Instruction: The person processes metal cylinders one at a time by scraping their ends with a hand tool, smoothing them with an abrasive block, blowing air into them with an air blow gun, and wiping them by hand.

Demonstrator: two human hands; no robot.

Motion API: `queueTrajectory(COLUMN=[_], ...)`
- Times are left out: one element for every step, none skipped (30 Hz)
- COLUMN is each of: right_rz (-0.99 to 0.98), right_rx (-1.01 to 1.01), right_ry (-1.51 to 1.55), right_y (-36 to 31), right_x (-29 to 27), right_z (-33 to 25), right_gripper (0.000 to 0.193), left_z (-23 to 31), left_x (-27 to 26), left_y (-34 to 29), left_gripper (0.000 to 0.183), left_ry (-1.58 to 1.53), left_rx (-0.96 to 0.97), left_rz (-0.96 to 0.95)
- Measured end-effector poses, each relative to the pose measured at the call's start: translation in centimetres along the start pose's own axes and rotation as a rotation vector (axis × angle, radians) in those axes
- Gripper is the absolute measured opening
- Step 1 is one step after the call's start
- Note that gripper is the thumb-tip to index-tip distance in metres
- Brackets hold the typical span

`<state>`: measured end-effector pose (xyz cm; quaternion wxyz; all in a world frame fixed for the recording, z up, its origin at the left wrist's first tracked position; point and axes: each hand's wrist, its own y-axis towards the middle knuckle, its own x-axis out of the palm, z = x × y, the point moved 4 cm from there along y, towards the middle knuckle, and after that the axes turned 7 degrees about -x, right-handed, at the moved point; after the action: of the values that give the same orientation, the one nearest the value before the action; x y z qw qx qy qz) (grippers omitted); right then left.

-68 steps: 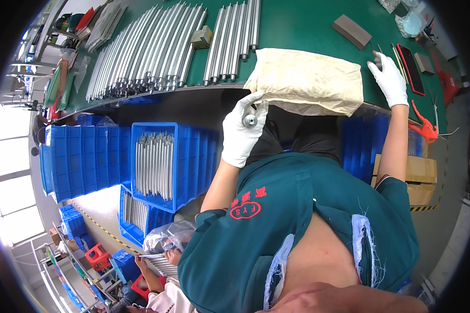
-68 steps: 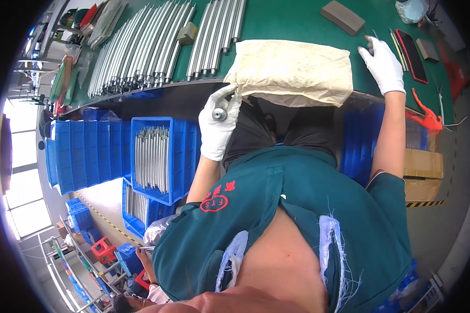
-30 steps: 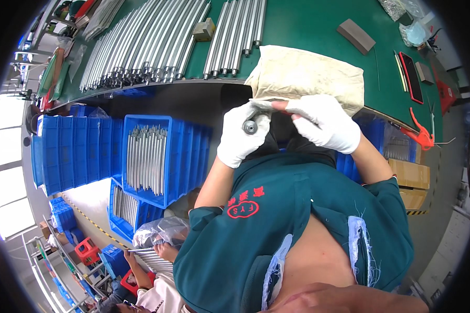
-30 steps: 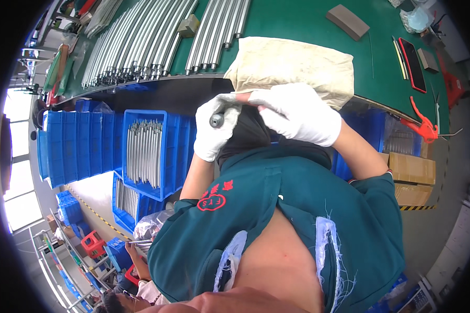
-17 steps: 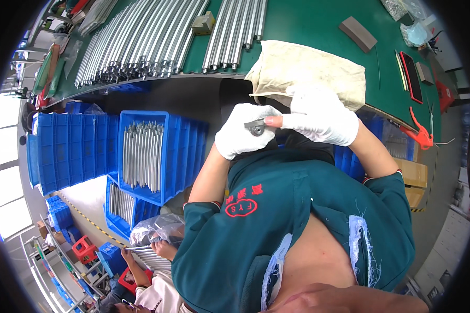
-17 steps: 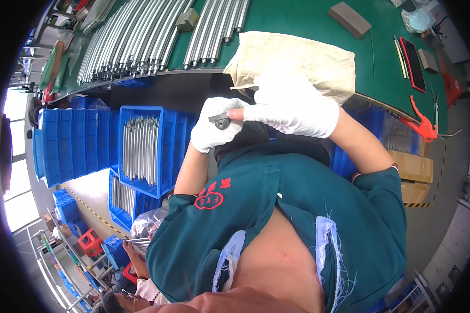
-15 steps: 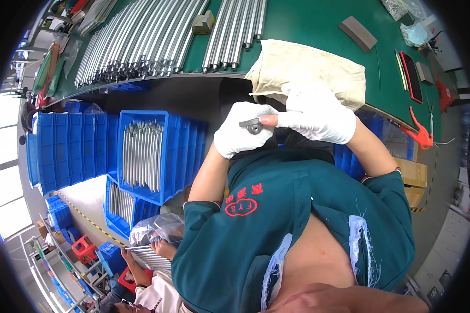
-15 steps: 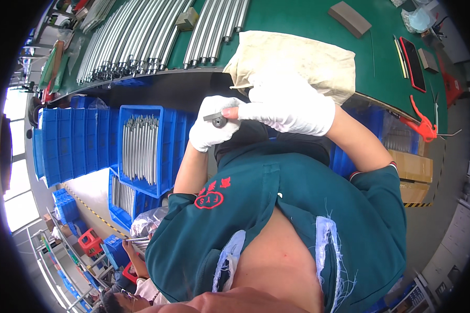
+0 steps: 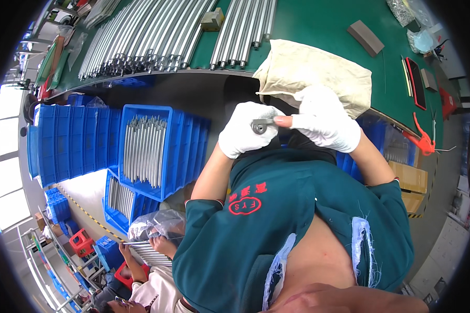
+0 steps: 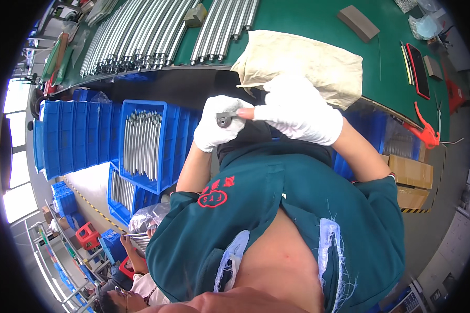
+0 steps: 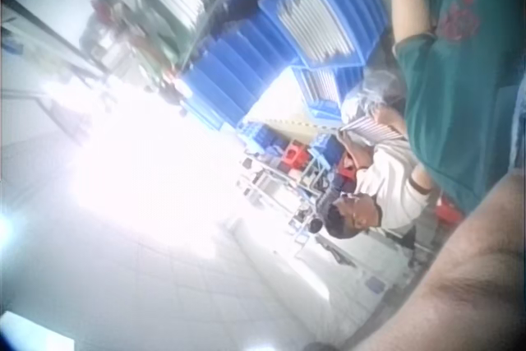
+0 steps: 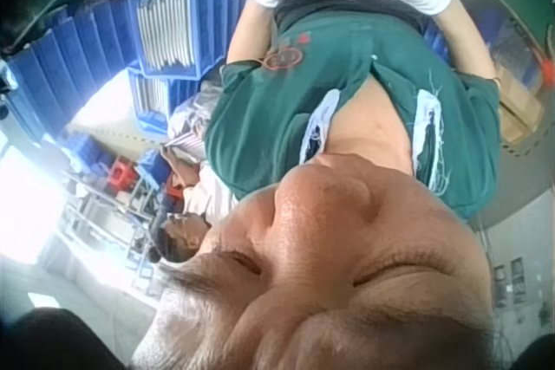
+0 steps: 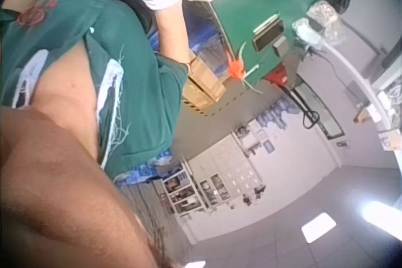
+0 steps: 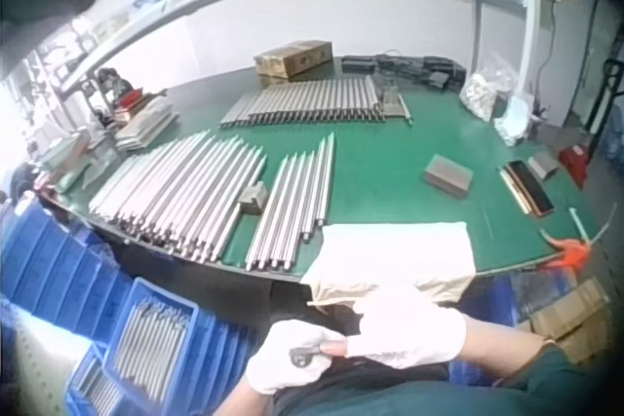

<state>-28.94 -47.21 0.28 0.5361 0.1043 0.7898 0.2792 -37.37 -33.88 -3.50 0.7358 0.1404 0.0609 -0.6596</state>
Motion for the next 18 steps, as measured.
queueTrajectory(right_rz=[0.010, -0.042, -0.039, 0.000, 0.040, -0.019, -0.018, 0.057, 0.130, 0.151, 0.150, 0.177, 0.205, 0.209, 0.237, 0.260, 0.258, 0.254], right_rx=[-0.014, 0.027, 0.023, -0.001, -0.025, 0.011, 0.009, 0.029, 0.050, 0.106, 0.105, 0.135, 0.165, 0.171, 0.179, 0.189, 0.191, 0.168], right_ry=[-0.039, 0.009, 0.011, -0.002, -0.015, 0.001, 0.003, -0.005, -0.014, 0.021, 0.022, 0.040, 0.058, 0.053, 0.046, 0.039, 0.033, 0.004], right_y=[0.4, 0.6, 0.4, -0.4, -1.3, -2.2, -2.7, -2.9, -3.1, -3.1, -3.1, -3.3, -3.5, -3.6, -3.4, -3.2, -3.0, -2.9], right_x=[0.2, 0.2, 0.3, 0.3, 0.1, -0.1, -0.1, -0.4, -0.7, -1.0, -0.9, -1.0, -1.1, -1.1, -1.2, -1.4, -1.3, -1.0], right_z=[-0.3, -0.5, -0.3, 0.0, 0.3, 0.5, 0.5, 0.4, 0.2, 0.0, 0.0, 0.2, 0.4, 0.4, 0.3, 0.1, 0.0, -0.1], right_gripper=[0.050, 0.047, 0.047, 0.049, 0.050, 0.049, 0.049, 0.047, 0.046, 0.044, 0.044, 0.044, 0.045, 0.045, 0.044, 0.044, 0.044, 0.042], left_z=[0.0, 0.0, 0.0, -0.2, -0.1, 0.1, 0.2, 0.1, -0.1, -0.1, 0.2, 0.9, 1.1, 0.6, 0.0, -0.3, -0.5, -0.4], left_x=[0.0, 0.2, 0.2, 0.2, 0.3, 0.1, 0.0, -0.1, -0.1, -0.2, -0.1, -0.3, -0.3, -0.2, 0.1, 0.1, 0.0, 0.0], left_y=[0.0, -0.1, -0.2, -0.5, -0.5, -0.6, -0.7, -0.7, -0.5, -0.4, -0.6, -0.4, -0.5, -0.7, -0.7, -0.7, -0.8, -0.8], left_gripper=[0.017, 0.017, 0.017, 0.018, 0.018, 0.018, 0.018, 0.018, 0.021, 0.024, 0.024, 0.028, 0.032, 0.035, 0.035, 0.036, 0.036, 0.039], left_ry=[-0.001, -0.016, -0.027, -0.019, -0.015, 0.024, 0.064, 0.066, 0.050, 0.034, 0.033, 0.055, 0.078, 0.058, 0.060, 0.093, 0.124, 0.103], left_rx=[-0.001, -0.006, -0.011, -0.017, -0.018, 0.012, 0.043, 0.042, 0.044, 0.047, 0.047, -0.036, -0.119, -0.154, -0.149, -0.020, 0.108, 0.126], left_rz=[0.000, -0.027, -0.051, 0.023, 0.026, 0.072, 0.119, 0.120, 0.131, 0.142, 0.144, 0.186, 0.227, 0.193, 0.190, 0.287, 0.384, 0.398])
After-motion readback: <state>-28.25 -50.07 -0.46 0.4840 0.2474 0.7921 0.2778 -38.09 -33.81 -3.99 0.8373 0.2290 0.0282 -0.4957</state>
